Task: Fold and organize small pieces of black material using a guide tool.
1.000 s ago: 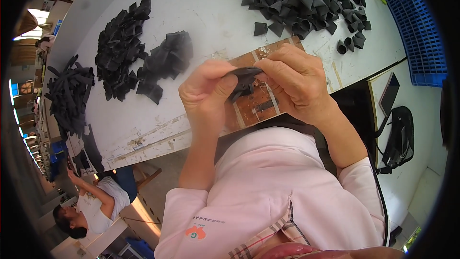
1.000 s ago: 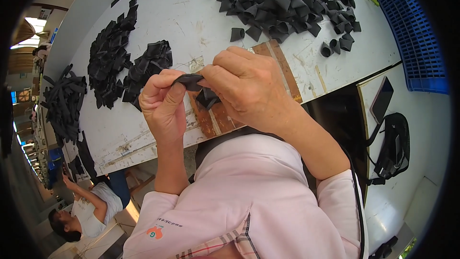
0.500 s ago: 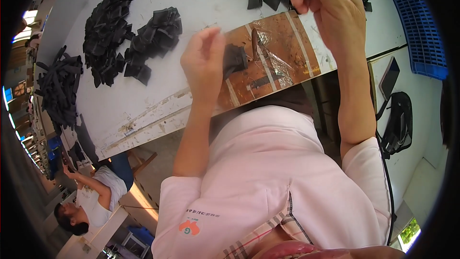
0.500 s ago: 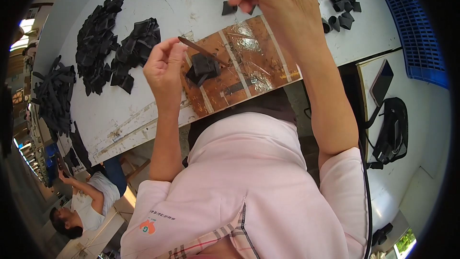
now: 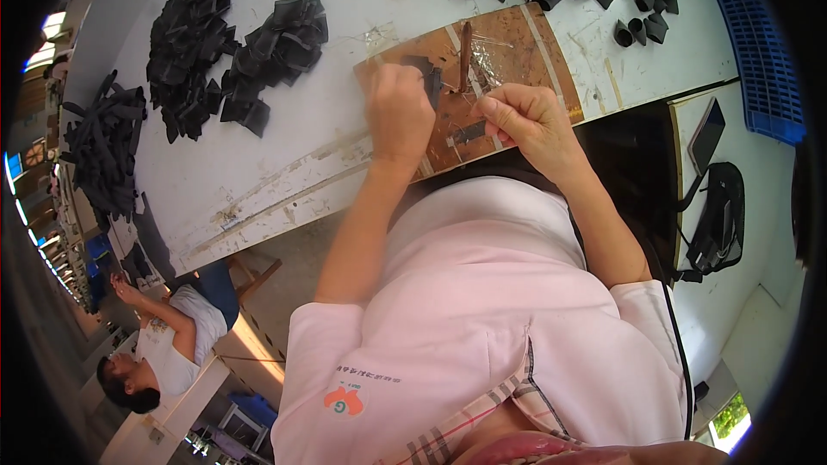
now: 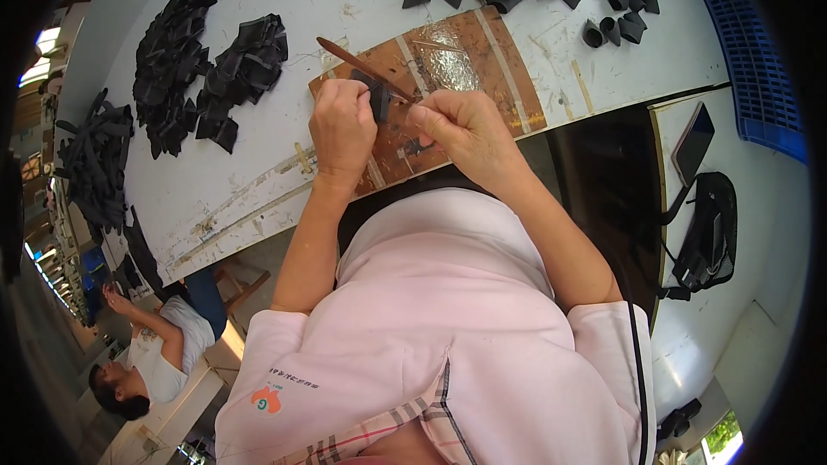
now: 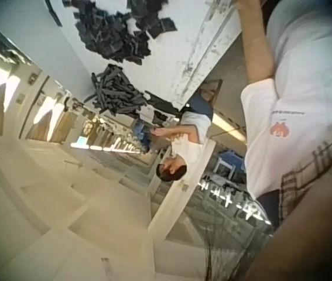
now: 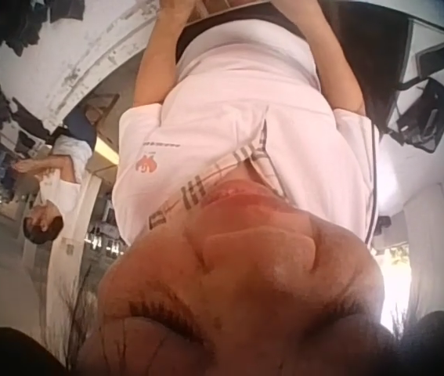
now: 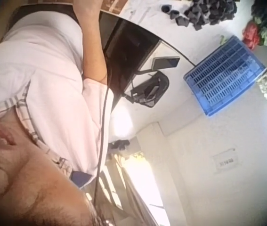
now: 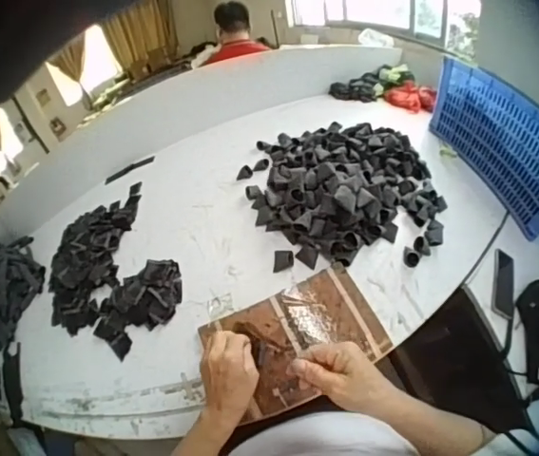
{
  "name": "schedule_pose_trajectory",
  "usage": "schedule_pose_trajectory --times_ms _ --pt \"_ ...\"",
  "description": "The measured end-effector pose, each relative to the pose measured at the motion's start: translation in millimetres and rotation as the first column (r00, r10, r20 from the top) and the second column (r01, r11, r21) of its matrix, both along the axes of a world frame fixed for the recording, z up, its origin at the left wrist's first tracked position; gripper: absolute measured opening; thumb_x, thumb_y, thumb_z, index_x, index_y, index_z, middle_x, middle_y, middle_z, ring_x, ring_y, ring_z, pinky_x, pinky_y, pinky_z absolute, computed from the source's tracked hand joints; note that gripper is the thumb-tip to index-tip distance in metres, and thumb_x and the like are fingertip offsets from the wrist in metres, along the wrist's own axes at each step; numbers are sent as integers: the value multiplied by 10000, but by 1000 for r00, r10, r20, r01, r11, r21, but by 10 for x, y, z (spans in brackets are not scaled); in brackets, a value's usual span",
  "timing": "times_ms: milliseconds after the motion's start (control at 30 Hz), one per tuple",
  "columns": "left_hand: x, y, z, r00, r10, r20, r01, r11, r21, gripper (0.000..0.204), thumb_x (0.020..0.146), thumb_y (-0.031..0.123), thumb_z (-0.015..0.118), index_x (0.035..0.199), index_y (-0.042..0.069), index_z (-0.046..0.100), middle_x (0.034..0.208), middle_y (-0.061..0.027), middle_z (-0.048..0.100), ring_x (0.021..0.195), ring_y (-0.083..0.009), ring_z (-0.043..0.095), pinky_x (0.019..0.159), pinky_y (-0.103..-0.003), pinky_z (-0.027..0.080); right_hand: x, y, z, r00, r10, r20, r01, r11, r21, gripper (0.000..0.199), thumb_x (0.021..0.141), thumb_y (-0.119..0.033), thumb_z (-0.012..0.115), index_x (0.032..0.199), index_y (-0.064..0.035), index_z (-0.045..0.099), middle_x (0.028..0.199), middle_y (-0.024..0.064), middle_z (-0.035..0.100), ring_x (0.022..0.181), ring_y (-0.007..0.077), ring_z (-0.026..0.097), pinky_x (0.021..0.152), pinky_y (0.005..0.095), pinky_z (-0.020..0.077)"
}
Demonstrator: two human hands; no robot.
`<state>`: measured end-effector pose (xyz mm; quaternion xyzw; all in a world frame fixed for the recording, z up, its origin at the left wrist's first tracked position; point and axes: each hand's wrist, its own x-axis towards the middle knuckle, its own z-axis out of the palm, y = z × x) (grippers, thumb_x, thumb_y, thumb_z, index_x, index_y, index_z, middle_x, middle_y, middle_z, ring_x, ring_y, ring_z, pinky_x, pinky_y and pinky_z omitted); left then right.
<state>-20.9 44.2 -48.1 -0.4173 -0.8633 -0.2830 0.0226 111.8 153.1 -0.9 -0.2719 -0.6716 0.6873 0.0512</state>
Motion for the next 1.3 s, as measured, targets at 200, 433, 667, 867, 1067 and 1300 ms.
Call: schedule_pose_trajectory --times_ms 200,433,667,867,1067,1300 --pt "100 -320 272 897 -346 -274 431 821 374 259 628 -32 667 866 66 636 928 -121 515 814 -250 512 650 -306 447 -144 -134 -56 999 -36 -28 19 886 -464 278 847 -270 558 851 5 598 667 18 557 566 59 492 476 171 397" --pt "390 -398 498 823 -231 518 -199 737 646 178 769 37 612 934 -1 558 912 -79 528 773 -152 507 654 -256 436 -188 -271 58 967 -129 -220 158 980 123 125 716 -46 659 827 -16 610 663 33 543 517 103 518 442 230 384" --pt "311 -368 650 50 -457 888 -484 767 422 137 837 140 529 885 14 548 754 -44 574 655 -103 532 579 -224 430 -162 -269 141 910 134 -392 297 447 844 268 570 -1 661 826 -44 592 757 62 542 633 206 537 471 289 425" --pt "303 -336 648 61 -391 919 -497 786 367 75 812 63 556 854 3 574 722 -36 587 586 -79 526 536 -189 426 -129 -268 221 938 144 -316 190 549 814 272 622 -74 681 875 -31 591 768 66 543 640 214 533 488 286 437" --pt "376 -261 681 684 -295 667 -88 875 477 43 781 -7 563 822 -14 552 671 -65 600 573 -86 568 521 -216 460 -98 -212 282 934 114 -339 144 748 648 207 714 -78 654 900 -16 588 777 83 543 641 210 535 504 279 438" --pt "423 -125 545 975 -2 224 -118 843 524 47 755 -29 553 781 7 539 614 -61 565 490 -99 539 430 -241 429 -224 -299 207 960 153 -235 183 296 938 158 646 9 615 788 -29 559 699 67 482 639 228 505 492 317 425"
